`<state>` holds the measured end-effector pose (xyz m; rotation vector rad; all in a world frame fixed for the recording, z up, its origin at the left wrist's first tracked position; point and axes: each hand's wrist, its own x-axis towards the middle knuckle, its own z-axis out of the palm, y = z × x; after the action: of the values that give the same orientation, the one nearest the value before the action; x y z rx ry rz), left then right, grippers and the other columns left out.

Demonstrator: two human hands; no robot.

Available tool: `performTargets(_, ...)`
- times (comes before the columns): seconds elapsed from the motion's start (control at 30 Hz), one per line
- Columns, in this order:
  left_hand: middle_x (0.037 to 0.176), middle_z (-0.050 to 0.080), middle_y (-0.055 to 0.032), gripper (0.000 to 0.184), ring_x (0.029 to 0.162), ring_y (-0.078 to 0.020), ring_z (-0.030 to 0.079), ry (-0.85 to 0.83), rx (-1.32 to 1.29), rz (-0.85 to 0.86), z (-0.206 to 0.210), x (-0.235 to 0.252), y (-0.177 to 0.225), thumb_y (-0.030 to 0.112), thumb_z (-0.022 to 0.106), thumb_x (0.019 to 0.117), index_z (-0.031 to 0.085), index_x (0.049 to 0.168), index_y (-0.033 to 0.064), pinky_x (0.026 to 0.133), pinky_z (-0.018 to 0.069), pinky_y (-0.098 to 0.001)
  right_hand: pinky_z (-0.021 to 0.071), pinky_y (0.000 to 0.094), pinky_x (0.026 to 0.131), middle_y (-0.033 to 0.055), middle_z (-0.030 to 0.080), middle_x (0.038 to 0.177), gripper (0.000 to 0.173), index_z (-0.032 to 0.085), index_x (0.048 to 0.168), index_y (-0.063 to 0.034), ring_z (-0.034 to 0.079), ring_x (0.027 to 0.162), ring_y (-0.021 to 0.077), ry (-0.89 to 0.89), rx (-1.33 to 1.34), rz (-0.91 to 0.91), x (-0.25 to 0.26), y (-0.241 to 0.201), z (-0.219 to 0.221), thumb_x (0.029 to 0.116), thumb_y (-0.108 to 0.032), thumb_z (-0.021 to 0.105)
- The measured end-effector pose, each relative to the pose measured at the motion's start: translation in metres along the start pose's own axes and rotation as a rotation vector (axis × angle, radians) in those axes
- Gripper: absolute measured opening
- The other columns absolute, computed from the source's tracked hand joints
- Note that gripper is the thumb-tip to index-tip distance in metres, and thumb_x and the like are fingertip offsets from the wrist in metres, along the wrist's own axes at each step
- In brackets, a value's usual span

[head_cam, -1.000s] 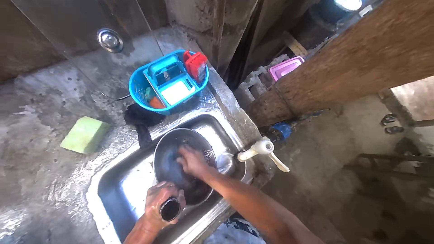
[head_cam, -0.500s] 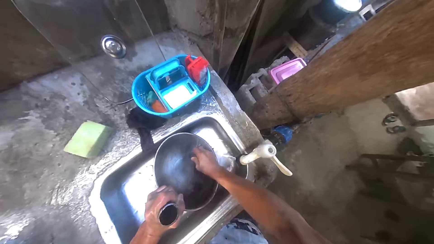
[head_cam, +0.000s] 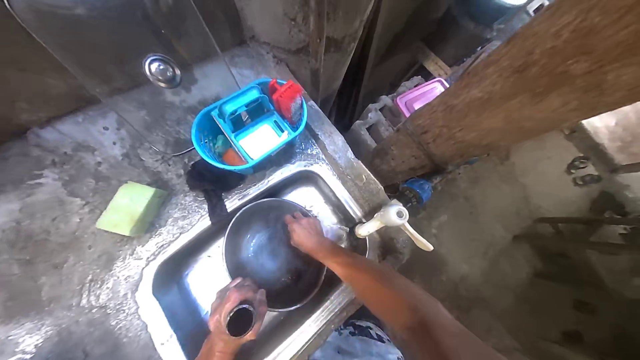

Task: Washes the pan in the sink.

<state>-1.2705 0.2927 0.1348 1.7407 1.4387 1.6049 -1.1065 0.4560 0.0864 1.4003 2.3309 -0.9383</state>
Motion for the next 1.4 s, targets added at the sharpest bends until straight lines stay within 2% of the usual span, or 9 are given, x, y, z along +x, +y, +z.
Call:
performTargets(0.1, 0.072, 0.062, 0.0027, 0.017, 0.070, -0.0055, 0.065, 0.023, -0.030, -0.019, -0.002, -0.004, -0.004, 0.026, 0.070, 0.0922, 0.058, 0.086, 0.0154, 0.065, 0.0561, -0.0209, 0.0554, 0.0591, 0.091, 0.0174, 0.064, 0.135, 0.038, 0.059, 0.140, -0.0151, 0.067, 0.115, 0.0376, -0.030, 0.218, -0.027, 0.010, -0.053, 0.003, 0.1031, -0.024, 0.054)
performTargets(0.2, 0.075, 0.064, 0.0052, 0.016, 0.073, -0.0031, 0.065, 0.045, -0.073, -0.046, -0.003, -0.009, -0.005, 0.026, 0.072, 0.0916, 0.060, 0.087, 0.0169, 0.068, 0.0568, -0.0198, 0.0553, 0.0594, 0.089, 0.0196, 0.068, 0.121, 0.033, 0.065, 0.131, -0.0086, 0.068, 0.109, 0.0382, -0.040, 0.383, -0.246, -0.021, -0.084, 0.017, 0.1047, -0.025, 0.055)
performTargets(0.4, 0.072, 0.064, 0.0007, 0.016, 0.070, -0.0082, 0.066, 0.018, -0.042, 0.002, -0.003, -0.012, -0.007, 0.025, 0.071, 0.0924, 0.060, 0.086, 0.0138, 0.065, 0.0573, -0.0237, 0.0533, 0.0608, 0.093, 0.0192, 0.063, 0.134, 0.038, 0.059, 0.139, -0.0127, 0.065, 0.117, 0.0397, -0.100, 0.129, -0.049, -0.005, -0.014, -0.001, 0.1045, -0.026, 0.052)
performTargets(0.6, 0.075, 0.065, -0.0018, 0.018, 0.075, -0.0113, 0.068, -0.004, -0.025, 0.026, -0.003, -0.043, 0.001, 0.024, 0.069, 0.0947, 0.058, 0.086, 0.0120, 0.069, 0.0584, -0.0258, 0.0527, 0.0620, 0.093, 0.0201, 0.071, 0.114, 0.032, 0.068, 0.124, -0.0039, 0.068, 0.110, 0.0386, -0.181, 0.386, -0.336, -0.042, -0.057, 0.025, 0.1024, -0.026, 0.061)
performTargets(0.8, 0.098, 0.062, -0.0054, 0.016, 0.101, -0.0136, 0.062, -0.132, 0.129, -0.104, -0.005, -0.107, 0.008, 0.027, 0.072, 0.0922, 0.065, 0.095, 0.0130, 0.090, 0.0535, -0.0250, 0.0502, 0.0623, 0.098, 0.0210, 0.069, 0.119, 0.041, 0.059, 0.135, -0.0063, 0.066, 0.114, 0.0386, -0.277, 0.373, -0.172, -0.054, -0.020, 0.000, 0.1039, -0.033, 0.057)
performTargets(0.93, 0.096, 0.062, -0.0082, 0.019, 0.099, -0.0202, 0.060, -0.250, 0.205, -0.114, -0.003, -0.100, 0.007, 0.032, 0.070, 0.0904, 0.066, 0.096, 0.0141, 0.092, 0.0507, -0.0319, 0.0505, 0.0668, 0.095, 0.0192, 0.071, 0.120, 0.031, 0.067, 0.130, -0.0100, 0.066, 0.115, 0.0399, -0.386, 0.331, -0.317, -0.091, -0.050, 0.029, 0.1013, -0.017, 0.058)
performTargets(1.1, 0.092, 0.063, -0.0076, 0.018, 0.093, -0.0232, 0.062, -0.359, 0.334, -0.058, -0.015, -0.098, 0.001, 0.035, 0.065, 0.0927, 0.068, 0.093, 0.0167, 0.087, 0.0503, -0.0367, 0.0510, 0.0677, 0.085, 0.0198, 0.060, 0.135, 0.033, 0.066, 0.131, -0.0114, 0.064, 0.111, 0.0448, -0.506, -0.181, -0.268, -0.094, -0.016, 0.007, 0.0977, -0.014, 0.061)
performTargets(1.3, 0.092, 0.063, -0.0085, 0.018, 0.092, -0.0231, 0.061, -0.344, 0.290, -0.071, -0.018, -0.099, -0.011, 0.032, 0.068, 0.0907, 0.068, 0.092, 0.0142, 0.087, 0.0501, -0.0370, 0.0509, 0.0658, 0.091, 0.0176, 0.066, 0.126, 0.028, 0.069, 0.126, -0.0101, 0.064, 0.116, 0.0400, -0.424, 0.089, -0.308, -0.085, -0.056, 0.041, 0.0999, -0.017, 0.059)
performTargets(1.4, 0.092, 0.064, -0.0085, 0.017, 0.091, -0.0237, 0.062, -0.395, 0.321, -0.049, -0.022, -0.097, -0.014, 0.031, 0.068, 0.0910, 0.069, 0.090, 0.0147, 0.084, 0.0514, -0.0371, 0.0498, 0.0692, 0.088, 0.0193, 0.063, 0.133, 0.031, 0.068, 0.128, -0.0104, 0.063, 0.115, 0.0441, -0.506, -0.111, -0.326, -0.085, -0.027, 0.015, 0.0980, -0.015, 0.061)
